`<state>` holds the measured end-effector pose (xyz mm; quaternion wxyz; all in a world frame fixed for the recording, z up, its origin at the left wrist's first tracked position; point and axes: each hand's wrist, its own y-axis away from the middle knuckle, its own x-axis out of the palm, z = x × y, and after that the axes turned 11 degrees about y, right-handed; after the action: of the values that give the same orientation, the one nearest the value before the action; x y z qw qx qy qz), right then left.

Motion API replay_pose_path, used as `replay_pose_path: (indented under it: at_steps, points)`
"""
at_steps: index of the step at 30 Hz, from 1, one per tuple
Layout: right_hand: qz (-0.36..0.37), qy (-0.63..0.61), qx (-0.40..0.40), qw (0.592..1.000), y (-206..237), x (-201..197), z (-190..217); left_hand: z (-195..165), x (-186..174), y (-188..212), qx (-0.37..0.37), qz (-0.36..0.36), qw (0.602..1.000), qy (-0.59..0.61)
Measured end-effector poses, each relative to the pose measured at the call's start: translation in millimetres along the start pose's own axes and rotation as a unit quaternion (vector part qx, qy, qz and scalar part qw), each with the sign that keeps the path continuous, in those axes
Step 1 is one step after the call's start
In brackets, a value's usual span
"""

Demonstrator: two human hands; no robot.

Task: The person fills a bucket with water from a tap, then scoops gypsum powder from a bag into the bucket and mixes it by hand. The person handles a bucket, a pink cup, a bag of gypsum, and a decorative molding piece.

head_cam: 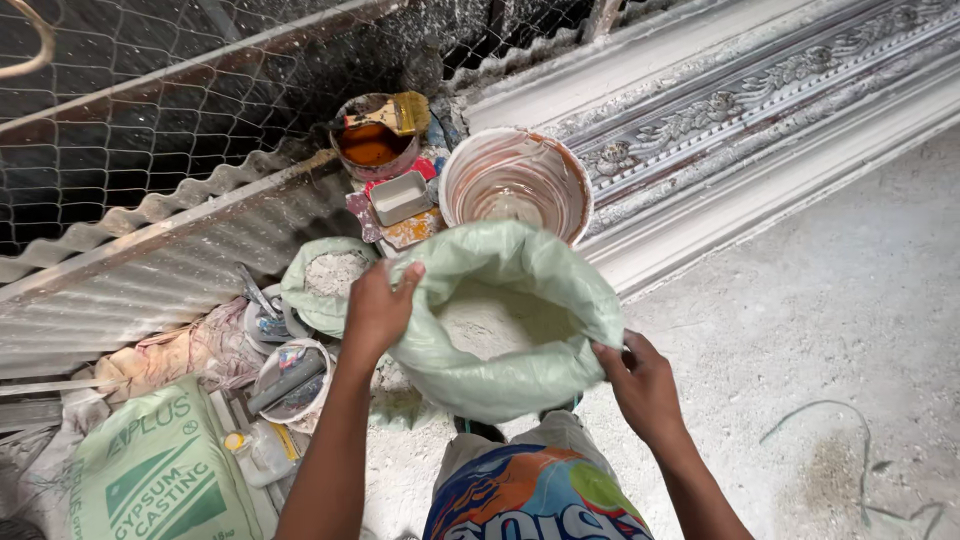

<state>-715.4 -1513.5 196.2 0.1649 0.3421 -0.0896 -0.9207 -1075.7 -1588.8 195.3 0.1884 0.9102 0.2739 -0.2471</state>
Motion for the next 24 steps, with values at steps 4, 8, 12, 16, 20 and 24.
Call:
replay_pose_path:
  at_steps: [4, 8, 12, 16, 20, 24]
  points:
    - [0.078, -0.357, 0.072, 0.928, -16.3, 13.1, -4.9, 40.6, 55.2, -12.8, 0.003, 0.027, 0.961, 0.274]
    - [0.153, -0.499, 0.087, 0.849, -24.1, 25.7, -15.6, 78.0, 69.9, -24.5, -0.113, 0.082, 0.793, 0.593]
    - [0.122, -0.606, 0.161, 0.769, -25.3, 34.9, -40.0, 98.8, 37.8, -33.6, -0.155, 0.030, 0.720, 0.675]
    - [0.079, -0.567, 0.161, 0.804, -33.0, 36.7, -73.9, 96.0, 32.6, -30.7, -0.193, -0.012, 0.676, 0.711]
    - [0.023, -0.266, 0.063, 0.962, -47.8, 12.0, -79.2, 74.7, 36.5, -9.2, -0.092, -0.111, 0.788, 0.598]
    - [-0.033, 0.009, -0.233, 0.972, -40.4, -17.7, -39.3, 54.1, 17.7, 36.2, -0.075, -0.113, 0.969, 0.208]
